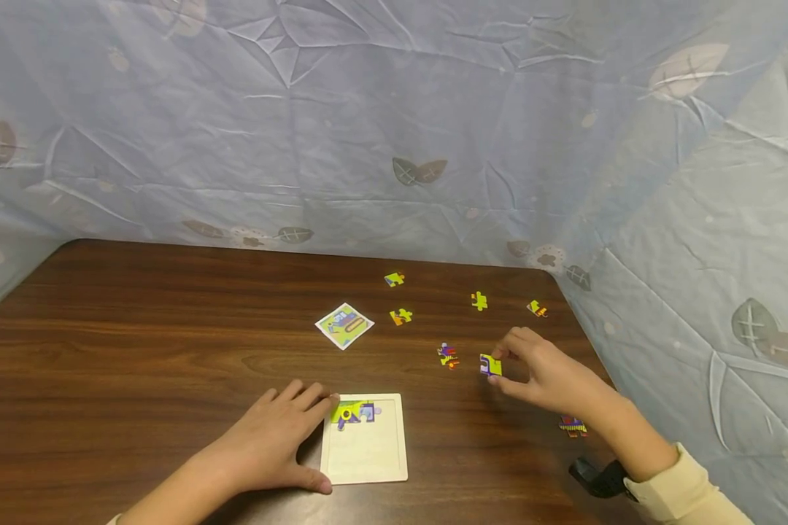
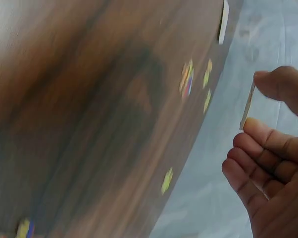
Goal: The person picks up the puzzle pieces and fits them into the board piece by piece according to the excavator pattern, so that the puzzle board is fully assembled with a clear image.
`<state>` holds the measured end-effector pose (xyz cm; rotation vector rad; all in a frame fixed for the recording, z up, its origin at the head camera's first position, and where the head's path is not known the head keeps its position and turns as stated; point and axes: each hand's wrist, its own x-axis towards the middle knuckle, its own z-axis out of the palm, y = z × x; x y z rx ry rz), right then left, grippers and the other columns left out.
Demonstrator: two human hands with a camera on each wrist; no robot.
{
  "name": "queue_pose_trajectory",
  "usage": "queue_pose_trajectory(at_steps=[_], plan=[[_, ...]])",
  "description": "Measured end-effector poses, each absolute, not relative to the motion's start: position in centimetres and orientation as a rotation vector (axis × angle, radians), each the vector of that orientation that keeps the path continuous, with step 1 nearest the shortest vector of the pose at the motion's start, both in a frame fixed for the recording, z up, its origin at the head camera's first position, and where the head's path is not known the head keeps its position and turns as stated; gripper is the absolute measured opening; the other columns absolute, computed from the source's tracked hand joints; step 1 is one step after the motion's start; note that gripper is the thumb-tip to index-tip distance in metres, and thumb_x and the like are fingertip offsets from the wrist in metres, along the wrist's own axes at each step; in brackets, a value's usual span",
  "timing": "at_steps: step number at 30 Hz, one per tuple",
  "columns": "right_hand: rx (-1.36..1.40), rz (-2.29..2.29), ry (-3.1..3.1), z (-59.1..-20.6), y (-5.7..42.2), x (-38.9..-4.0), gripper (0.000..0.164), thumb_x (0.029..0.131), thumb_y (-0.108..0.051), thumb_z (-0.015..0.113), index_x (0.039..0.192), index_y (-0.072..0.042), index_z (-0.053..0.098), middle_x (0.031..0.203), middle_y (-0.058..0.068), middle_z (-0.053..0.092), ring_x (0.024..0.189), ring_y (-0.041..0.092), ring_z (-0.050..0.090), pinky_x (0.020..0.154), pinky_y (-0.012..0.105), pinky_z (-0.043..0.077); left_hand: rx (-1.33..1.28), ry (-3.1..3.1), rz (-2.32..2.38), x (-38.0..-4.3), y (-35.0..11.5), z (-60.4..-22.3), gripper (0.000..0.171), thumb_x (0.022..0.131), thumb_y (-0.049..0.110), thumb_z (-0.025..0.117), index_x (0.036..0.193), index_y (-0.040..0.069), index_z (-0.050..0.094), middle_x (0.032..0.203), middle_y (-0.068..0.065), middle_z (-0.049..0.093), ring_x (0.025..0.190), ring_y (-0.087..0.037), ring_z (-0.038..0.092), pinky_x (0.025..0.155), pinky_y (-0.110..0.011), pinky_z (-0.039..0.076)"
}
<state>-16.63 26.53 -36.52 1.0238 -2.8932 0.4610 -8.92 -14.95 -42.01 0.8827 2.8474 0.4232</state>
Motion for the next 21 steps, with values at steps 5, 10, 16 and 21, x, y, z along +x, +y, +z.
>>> queue_pose_trajectory(at_steps=[5,10,16,21], plan=[[1.096,0.450,-2.905,-36.9,23.9,-15.9,0.021,0.092,-0.023,0.080,0.104,-0.013,0.066,0.104,-0.001,0.062,0.096,0.016,0.061,0.081,0.030,0.057,0.883,2.846,0.432,-8.9,-14.9,-42.1,0.115,0.066,0.083,0.076,0.151,0.009,0.054,0.149,-0.009,0.057,0.135,-0.037,0.053,0.102,-0.073,0.046],[1.167,0.430,-2.892,-37.3,21.2,-15.4,0.024,0.092,-0.029,0.079,0.105,-0.013,0.067,0.104,-0.003,0.062,0.095,0.011,0.056,0.082,0.029,0.056,0.888,2.851,0.433,-8.8,-15.0,-42.1,0.114,0.066,0.082,0.077,0.150,0.009,0.054,0.148,-0.008,0.057,0.134,-0.036,0.053,0.102,-0.073,0.046],[1.246,0.379,-2.863,-38.4,18.6,-15.1,0.026,0.092,-0.032,0.079,0.104,-0.013,0.066,0.103,-0.002,0.061,0.094,0.006,0.053,0.083,0.027,0.056,0.886,2.851,0.423,-8.8,-14.9,-42.1,0.114,0.067,0.083,0.076,0.151,0.009,0.053,0.148,-0.009,0.057,0.134,-0.036,0.053,0.102,-0.071,0.047],[1.310,0.351,-2.875,-39.1,16.8,-14.7,0.027,0.093,-0.033,0.078,0.106,-0.011,0.068,0.104,-0.001,0.062,0.090,0.006,0.051,0.078,0.023,0.054,0.885,2.845,0.409,-8.9,-14.9,-41.9,0.114,0.068,0.084,0.075,0.152,0.009,0.053,0.149,-0.010,0.057,0.135,-0.037,0.053,0.104,-0.072,0.046]])
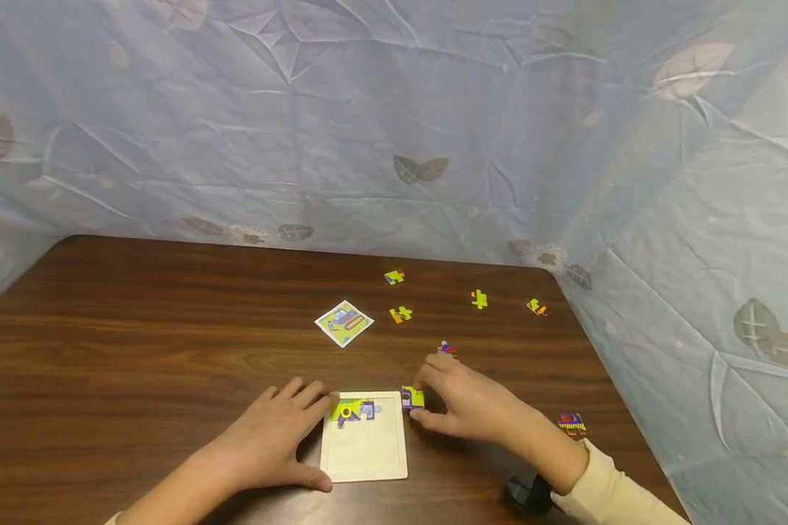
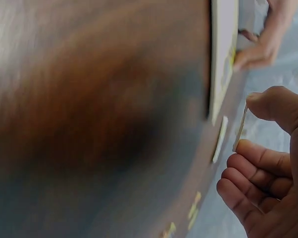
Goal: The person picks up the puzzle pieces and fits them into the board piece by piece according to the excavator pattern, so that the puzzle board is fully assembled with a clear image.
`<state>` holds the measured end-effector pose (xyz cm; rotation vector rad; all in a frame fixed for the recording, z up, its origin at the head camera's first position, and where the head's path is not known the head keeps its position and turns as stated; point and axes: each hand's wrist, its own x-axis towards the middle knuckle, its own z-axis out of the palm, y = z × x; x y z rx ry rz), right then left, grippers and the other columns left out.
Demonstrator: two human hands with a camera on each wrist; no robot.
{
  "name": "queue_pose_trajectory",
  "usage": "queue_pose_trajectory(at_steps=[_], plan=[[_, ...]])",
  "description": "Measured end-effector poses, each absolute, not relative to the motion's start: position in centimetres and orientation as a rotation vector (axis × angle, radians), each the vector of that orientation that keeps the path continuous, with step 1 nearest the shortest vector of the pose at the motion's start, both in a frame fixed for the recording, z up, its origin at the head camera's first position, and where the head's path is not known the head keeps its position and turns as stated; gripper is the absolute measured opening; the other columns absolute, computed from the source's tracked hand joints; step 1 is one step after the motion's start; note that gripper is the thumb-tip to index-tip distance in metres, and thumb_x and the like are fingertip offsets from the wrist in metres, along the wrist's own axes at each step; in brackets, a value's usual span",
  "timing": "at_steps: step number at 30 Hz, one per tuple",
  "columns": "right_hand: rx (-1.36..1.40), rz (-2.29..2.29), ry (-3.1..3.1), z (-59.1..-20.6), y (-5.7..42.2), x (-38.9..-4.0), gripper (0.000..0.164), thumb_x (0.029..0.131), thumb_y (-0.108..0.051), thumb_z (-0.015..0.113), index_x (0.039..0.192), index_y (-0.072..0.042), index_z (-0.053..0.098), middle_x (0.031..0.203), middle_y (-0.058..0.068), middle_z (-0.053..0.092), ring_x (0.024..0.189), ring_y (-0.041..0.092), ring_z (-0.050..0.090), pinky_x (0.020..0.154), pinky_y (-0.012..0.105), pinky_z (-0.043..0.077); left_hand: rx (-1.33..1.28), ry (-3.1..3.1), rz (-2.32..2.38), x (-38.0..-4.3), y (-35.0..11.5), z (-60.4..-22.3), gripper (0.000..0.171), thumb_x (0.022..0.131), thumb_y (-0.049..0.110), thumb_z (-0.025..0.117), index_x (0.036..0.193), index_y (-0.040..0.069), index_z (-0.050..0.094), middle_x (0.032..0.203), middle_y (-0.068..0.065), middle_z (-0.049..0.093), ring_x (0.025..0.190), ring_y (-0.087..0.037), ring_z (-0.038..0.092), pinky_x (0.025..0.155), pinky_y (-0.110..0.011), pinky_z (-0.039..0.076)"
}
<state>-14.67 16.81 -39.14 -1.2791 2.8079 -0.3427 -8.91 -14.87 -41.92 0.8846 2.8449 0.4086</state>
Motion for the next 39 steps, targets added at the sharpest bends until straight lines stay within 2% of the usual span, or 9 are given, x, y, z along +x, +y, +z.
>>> queue_pose_trajectory(at_steps=[7,13,19,23,31,35,39], plan=[[-1.235,-0.313,2.725,-39.7,14.8,-14.2,0.033,0.097,-0.038,0.074,0.114,-0.011,0.069,0.109,-0.003,0.061,0.099,0.007,0.050,0.082,0.021,0.054,0.885,2.864,0.395,-8.9,-15.0,-41.8,0.114,0.068,0.084,0.074,0.151,0.009,0.053,0.149,-0.010,0.057,0.135,-0.037,0.053,0.104,-0.072,0.046],[-1.238,-0.259,2.724,-39.9,14.0,-14.1,0.035,0.096,-0.042,0.073,0.115,-0.012,0.070,0.109,-0.004,0.061,0.097,0.006,0.050,0.081,0.020,0.055,0.878,2.841,0.407,-8.9,-14.9,-41.8,0.115,0.068,0.085,0.073,0.152,0.009,0.052,0.151,-0.011,0.056,0.137,-0.038,0.052,0.104,-0.072,0.045],[-1.292,-0.177,2.718,-40.1,13.4,-14.2,0.032,0.098,-0.041,0.072,0.113,-0.013,0.071,0.103,-0.006,0.058,0.092,0.006,0.046,0.075,0.016,0.049,0.879,2.833,0.418,-9.0,-14.9,-41.9,0.115,0.069,0.086,0.072,0.152,0.008,0.052,0.152,-0.012,0.056,0.137,-0.038,0.052,0.104,-0.072,0.045],[-1.357,-0.118,2.724,-40.3,13.1,-14.2,0.030,0.099,-0.040,0.071,0.109,-0.013,0.071,0.098,-0.006,0.056,0.089,0.006,0.044,0.072,0.016,0.046,0.883,2.839,0.412,-9.0,-14.9,-41.9,0.115,0.069,0.085,0.072,0.152,0.008,0.052,0.152,-0.012,0.056,0.137,-0.038,0.052,0.104,-0.072,0.046],[-1.578,0.013,2.810,-40.6,12.7,-13.6,0.019,0.098,-0.032,0.073,0.092,-0.015,0.072,0.085,-0.007,0.053,0.080,0.007,0.041,0.066,0.016,0.040,0.905,2.870,0.399,-8.9,-15.1,-42.0,0.113,0.069,0.084,0.073,0.151,0.009,0.054,0.148,-0.009,0.058,0.133,-0.035,0.054,0.102,-0.069,0.048],[-1.566,0.004,2.840,-40.6,12.6,-13.4,0.016,0.096,-0.030,0.074,0.088,-0.016,0.075,0.083,-0.007,0.054,0.078,0.006,0.041,0.064,0.016,0.040,0.912,2.876,0.395,-8.9,-15.1,-42.0,0.112,0.070,0.083,0.074,0.151,0.009,0.054,0.147,-0.008,0.058,0.132,-0.035,0.054,0.101,-0.068,0.049],[-1.503,-0.022,2.833,-40.4,12.4,-13.5,0.016,0.095,-0.030,0.076,0.090,-0.015,0.077,0.087,-0.006,0.060,0.080,0.007,0.046,0.065,0.016,0.044,0.913,2.870,0.399,-8.9,-15.0,-42.0,0.111,0.070,0.083,0.074,0.151,0.009,0.054,0.147,-0.009,0.058,0.132,-0.036,0.054,0.102,-0.068,0.048]])
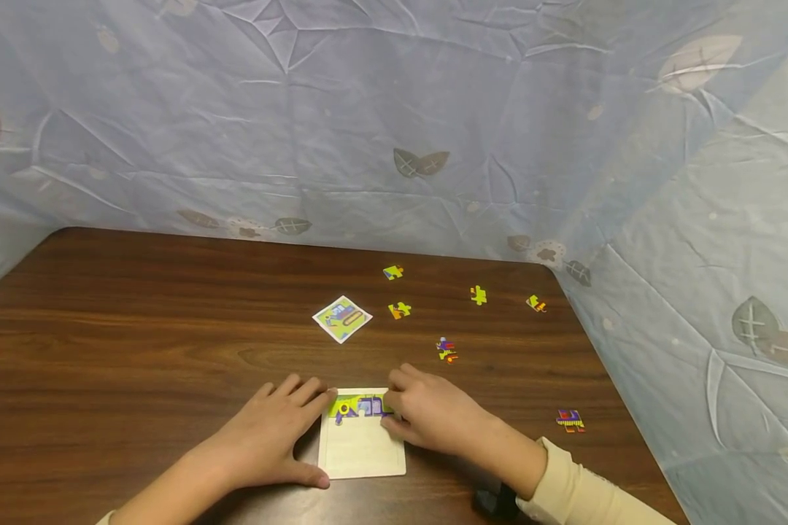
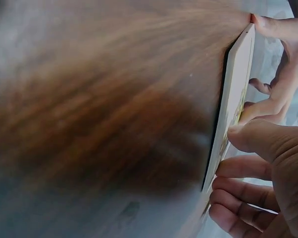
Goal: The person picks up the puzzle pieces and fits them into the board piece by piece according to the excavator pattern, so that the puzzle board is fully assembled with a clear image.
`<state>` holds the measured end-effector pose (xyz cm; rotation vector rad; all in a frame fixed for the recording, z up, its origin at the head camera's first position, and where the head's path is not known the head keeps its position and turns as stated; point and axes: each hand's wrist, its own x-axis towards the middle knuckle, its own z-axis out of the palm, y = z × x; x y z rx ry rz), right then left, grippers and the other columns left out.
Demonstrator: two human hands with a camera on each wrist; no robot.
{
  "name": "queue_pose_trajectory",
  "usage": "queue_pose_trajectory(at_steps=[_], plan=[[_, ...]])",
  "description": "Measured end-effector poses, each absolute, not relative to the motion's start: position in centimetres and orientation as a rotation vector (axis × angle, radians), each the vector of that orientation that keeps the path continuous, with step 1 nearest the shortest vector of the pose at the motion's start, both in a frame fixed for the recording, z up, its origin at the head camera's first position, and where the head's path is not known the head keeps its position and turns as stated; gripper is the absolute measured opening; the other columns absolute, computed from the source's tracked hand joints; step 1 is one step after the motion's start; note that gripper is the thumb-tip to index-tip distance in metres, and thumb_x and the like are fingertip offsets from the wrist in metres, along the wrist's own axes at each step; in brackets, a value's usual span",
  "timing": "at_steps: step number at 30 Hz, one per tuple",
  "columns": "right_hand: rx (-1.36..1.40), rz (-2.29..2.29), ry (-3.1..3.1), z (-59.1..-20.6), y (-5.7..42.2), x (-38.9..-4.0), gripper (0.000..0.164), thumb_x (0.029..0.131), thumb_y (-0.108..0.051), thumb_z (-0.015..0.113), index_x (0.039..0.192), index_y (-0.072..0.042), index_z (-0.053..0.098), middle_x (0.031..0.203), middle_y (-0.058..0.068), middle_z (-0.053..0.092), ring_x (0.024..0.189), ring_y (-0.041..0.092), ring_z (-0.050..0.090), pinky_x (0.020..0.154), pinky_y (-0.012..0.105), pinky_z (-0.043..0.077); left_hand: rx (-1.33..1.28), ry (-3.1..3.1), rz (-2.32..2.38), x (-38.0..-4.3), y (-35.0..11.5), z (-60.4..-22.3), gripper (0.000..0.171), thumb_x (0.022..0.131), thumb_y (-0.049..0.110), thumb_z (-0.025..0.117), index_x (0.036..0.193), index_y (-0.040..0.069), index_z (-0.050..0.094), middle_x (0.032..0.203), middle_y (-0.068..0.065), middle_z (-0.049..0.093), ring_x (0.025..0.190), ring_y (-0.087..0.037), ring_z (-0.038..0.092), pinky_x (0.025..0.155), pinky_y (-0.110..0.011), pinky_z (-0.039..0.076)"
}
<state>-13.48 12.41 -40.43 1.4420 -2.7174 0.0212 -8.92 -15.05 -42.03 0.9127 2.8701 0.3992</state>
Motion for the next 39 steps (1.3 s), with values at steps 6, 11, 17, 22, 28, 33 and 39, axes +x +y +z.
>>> queue_pose_trajectory(at_steps=[6,11,17,22,28,33,39], plan=[[1.436,0.028,-2.770,-40.23,12.16,-13.48,0.018,0.096,-0.031,0.076,0.097,-0.014,0.080,0.094,-0.003,0.065,0.084,0.008,0.050,0.069,0.018,0.049,0.914,2.875,0.389,-8.94,-15.10,-42.02,0.112,0.070,0.083,0.074,0.151,0.009,0.054,0.147,-0.009,0.058,0.133,-0.037,0.054,0.101,-0.068,0.049],[1.399,0.100,-2.841,-40.33,12.21,-13.42,0.020,0.097,-0.032,0.076,0.102,-0.014,0.081,0.093,-0.003,0.062,0.083,0.006,0.047,0.066,0.016,0.046,0.916,2.867,0.386,-8.94,-15.11,-42.08,0.112,0.071,0.084,0.073,0.151,0.009,0.053,0.147,-0.010,0.058,0.133,-0.037,0.054,0.101,-0.068,0.048],[1.399,0.149,-2.879,-40.44,12.47,-13.37,0.018,0.098,-0.030,0.075,0.106,-0.014,0.079,0.100,-0.002,0.062,0.084,0.005,0.050,0.067,0.015,0.047,0.910,2.855,0.386,-8.92,-15.10,-42.00,0.112,0.071,0.084,0.072,0.152,0.009,0.053,0.149,-0.011,0.057,0.133,-0.037,0.053,0.101,-0.069,0.048],[1.395,0.181,-2.917,-40.37,12.50,-13.44,0.017,0.099,-0.029,0.074,0.106,-0.014,0.079,0.100,-0.002,0.060,0.082,0.004,0.049,0.066,0.015,0.046,0.907,2.848,0.392,-8.90,-15.08,-41.89,0.112,0.072,0.083,0.072,0.153,0.009,0.052,0.150,-0.010,0.056,0.134,-0.036,0.053,0.101,-0.069,0.048],[1.392,0.193,-2.898,-40.39,12.50,-13.51,0.009,0.099,-0.023,0.074,0.101,-0.015,0.079,0.095,-0.003,0.059,0.080,0.004,0.049,0.065,0.016,0.047,0.897,2.842,0.390,-8.86,-15.01,-41.85,0.112,0.072,0.083,0.073,0.152,0.008,0.052,0.150,-0.011,0.056,0.135,-0.037,0.053,0.102,-0.070,0.047],[1.370,0.174,-2.885,-40.48,12.54,-13.38,0.005,0.098,-0.019,0.074,0.099,-0.016,0.078,0.092,-0.004,0.057,0.079,0.005,0.048,0.064,0.018,0.046,0.887,2.831,0.399,-8.88,-14.87,-41.86,0.112,0.072,0.083,0.073,0.153,0.008,0.052,0.151,-0.013,0.056,0.136,-0.039,0.052,0.103,-0.071,0.046],[1.339,0.195,-2.922,-40.41,12.44,-13.46,0.008,0.098,-0.022,0.074,0.100,-0.015,0.077,0.087,-0.005,0.052,0.073,0.005,0.043,0.061,0.017,0.041,0.856,2.817,0.415,-8.78,-14.85,-41.78,0.112,0.071,0.081,0.076,0.153,0.008,0.051,0.153,-0.014,0.055,0.139,-0.041,0.051,0.105,-0.074,0.044]])
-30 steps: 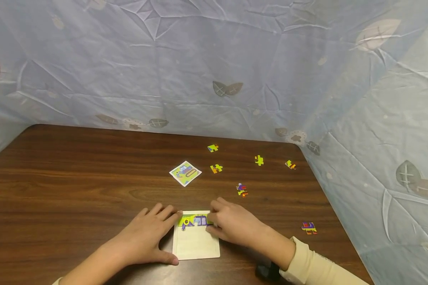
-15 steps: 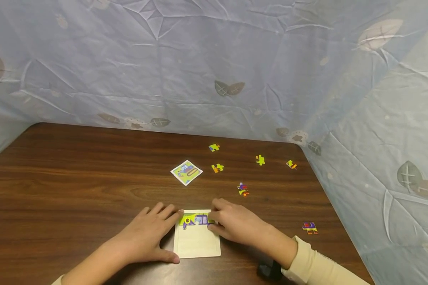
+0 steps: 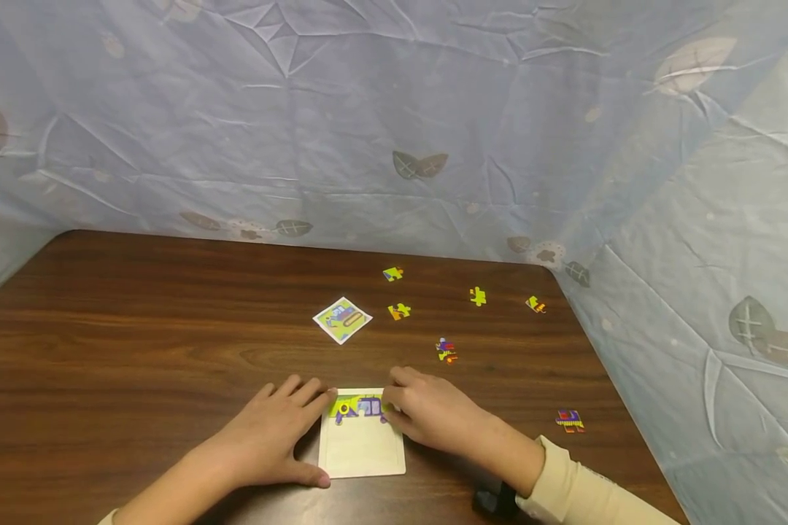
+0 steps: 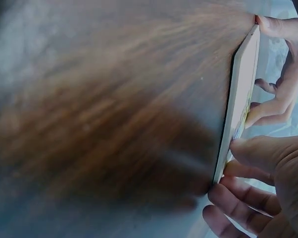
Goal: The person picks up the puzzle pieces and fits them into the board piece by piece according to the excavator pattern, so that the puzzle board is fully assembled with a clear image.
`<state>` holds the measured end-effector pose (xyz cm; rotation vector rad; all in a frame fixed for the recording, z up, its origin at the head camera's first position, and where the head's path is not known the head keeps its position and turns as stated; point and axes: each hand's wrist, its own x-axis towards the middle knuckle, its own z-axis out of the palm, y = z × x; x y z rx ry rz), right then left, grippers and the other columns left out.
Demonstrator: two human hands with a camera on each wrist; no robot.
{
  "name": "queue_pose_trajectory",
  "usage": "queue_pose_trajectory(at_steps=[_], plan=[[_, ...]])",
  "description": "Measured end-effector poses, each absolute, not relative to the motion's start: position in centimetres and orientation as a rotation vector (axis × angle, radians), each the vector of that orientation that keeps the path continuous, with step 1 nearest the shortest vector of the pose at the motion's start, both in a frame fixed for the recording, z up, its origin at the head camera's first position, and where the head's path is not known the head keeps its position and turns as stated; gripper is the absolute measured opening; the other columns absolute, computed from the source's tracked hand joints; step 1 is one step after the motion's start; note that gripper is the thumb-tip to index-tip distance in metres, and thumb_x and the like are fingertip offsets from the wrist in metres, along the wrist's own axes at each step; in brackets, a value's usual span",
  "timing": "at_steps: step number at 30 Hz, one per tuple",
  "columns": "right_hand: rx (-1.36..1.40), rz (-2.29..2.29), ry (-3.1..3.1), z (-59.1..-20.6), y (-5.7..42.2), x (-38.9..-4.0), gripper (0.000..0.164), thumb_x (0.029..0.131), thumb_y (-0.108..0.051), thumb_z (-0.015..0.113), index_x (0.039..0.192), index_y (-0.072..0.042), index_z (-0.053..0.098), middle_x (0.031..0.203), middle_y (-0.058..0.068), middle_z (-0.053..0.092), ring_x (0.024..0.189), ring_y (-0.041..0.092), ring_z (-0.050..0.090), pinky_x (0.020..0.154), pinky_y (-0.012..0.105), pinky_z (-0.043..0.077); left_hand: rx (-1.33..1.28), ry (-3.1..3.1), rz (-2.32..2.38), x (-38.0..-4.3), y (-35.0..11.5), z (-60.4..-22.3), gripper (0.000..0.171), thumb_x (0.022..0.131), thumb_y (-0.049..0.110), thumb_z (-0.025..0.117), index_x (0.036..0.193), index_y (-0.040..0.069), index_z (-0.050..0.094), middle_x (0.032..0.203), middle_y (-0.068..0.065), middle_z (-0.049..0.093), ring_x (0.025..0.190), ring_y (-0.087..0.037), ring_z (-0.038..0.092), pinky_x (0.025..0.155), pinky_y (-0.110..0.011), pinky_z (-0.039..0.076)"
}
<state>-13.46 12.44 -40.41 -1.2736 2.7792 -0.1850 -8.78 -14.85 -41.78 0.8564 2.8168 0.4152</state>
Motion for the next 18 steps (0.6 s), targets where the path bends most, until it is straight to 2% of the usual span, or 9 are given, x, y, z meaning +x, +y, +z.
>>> queue_pose_trajectory(at_steps=[5,10,13,18], plan=[[-1.207,-0.291,2.703,-40.0,12.6,-14.2,0.013,0.100,-0.026,0.072,0.104,-0.014,0.076,0.092,-0.005,0.057,0.073,0.002,0.046,0.062,0.016,0.044,0.875,2.822,0.406,-8.8,-14.9,-41.9,0.113,0.071,0.083,0.074,0.153,0.008,0.051,0.153,-0.014,0.055,0.138,-0.041,0.051,0.104,-0.073,0.045],[-1.058,-0.458,2.747,-40.3,12.9,-16.5,0.015,0.101,-0.028,0.070,0.101,-0.015,0.075,0.094,-0.005,0.066,0.077,0.003,0.055,0.069,0.020,0.050,0.881,2.830,0.407,-8.7,-15.0,-42.1,0.114,0.070,0.083,0.074,0.153,0.008,0.051,0.152,-0.013,0.055,0.137,-0.039,0.052,0.103,-0.072,0.046],[-0.873,-0.555,2.825,-40.7,13.0,-18.7,0.015,0.101,-0.026,0.070,0.101,-0.011,0.073,0.095,-0.001,0.069,0.081,0.008,0.062,0.072,0.027,0.055,0.881,2.834,0.406,-8.7,-15.0,-42.1,0.114,0.070,0.082,0.074,0.153,0.008,0.051,0.152,-0.013,0.055,0.136,-0.039,0.052,0.104,-0.072,0.045],[-0.691,-0.539,2.923,-41.2,13.0,-22.3,0.025,0.100,-0.022,0.072,0.111,0.001,0.071,0.105,0.013,0.070,0.094,0.022,0.066,0.085,0.040,0.059,0.881,2.825,0.398,-8.9,-14.9,-41.9,0.113,0.072,0.081,0.075,0.154,0.007,0.050,0.153,-0.013,0.055,0.137,-0.039,0.051,0.104,-0.072,0.045]])
